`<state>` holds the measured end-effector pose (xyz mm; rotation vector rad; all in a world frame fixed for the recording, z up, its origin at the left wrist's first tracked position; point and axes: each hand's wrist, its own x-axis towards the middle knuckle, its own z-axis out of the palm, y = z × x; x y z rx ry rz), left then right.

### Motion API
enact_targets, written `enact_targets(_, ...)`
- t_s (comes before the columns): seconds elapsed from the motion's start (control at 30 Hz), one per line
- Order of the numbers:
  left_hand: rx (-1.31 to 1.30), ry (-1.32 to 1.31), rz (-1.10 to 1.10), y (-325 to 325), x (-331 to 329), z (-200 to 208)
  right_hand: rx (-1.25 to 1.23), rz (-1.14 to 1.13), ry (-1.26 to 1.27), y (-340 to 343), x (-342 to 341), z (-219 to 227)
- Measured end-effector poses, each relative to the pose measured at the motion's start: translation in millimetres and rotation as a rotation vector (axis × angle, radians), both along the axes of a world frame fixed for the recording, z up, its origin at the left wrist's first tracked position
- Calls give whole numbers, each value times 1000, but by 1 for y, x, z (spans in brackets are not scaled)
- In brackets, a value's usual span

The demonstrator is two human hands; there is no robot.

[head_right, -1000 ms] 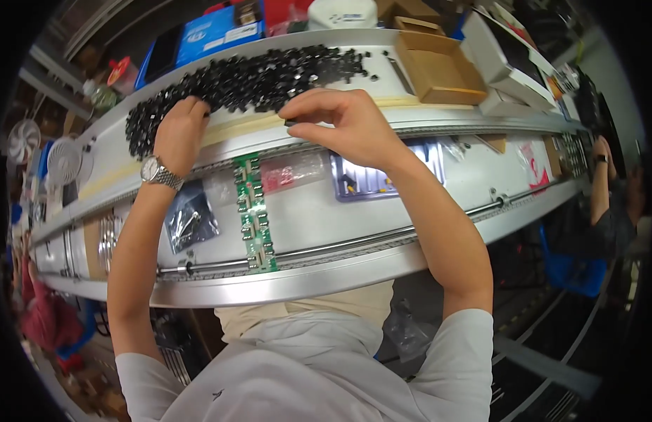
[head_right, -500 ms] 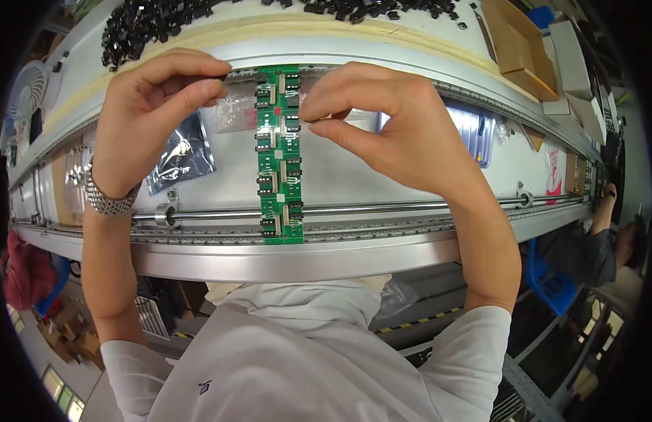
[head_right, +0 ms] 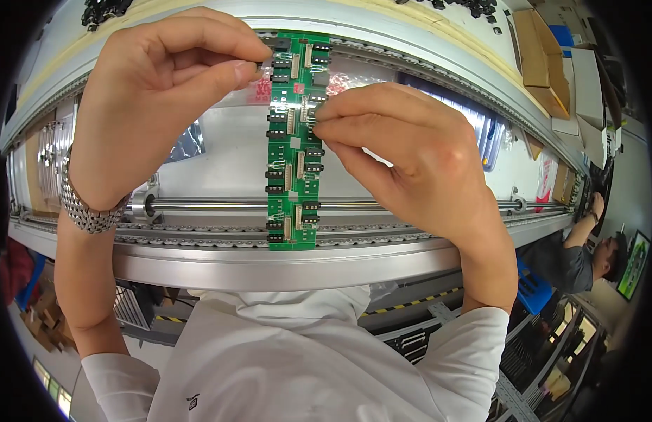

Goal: The person assembles circuit boards along an assembly line by placing a circuit board on the rail, inserting small electronic components into it by hand, and sliding the assembled board down the track.

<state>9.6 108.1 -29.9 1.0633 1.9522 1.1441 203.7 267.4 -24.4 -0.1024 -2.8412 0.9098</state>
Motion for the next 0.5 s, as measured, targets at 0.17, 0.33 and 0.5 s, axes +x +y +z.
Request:
enact_targets(0.17,46,66,-4,-5,-1,-9,3,-4,12,-5,1,-2)
enact_targets(0.33,91,144,-3,-7,2,-14,45,66,15,-1,-4,-2)
enact_targets(0.5,137,225,-10,-5,5,-16,78,59,0,-2,-4,0)
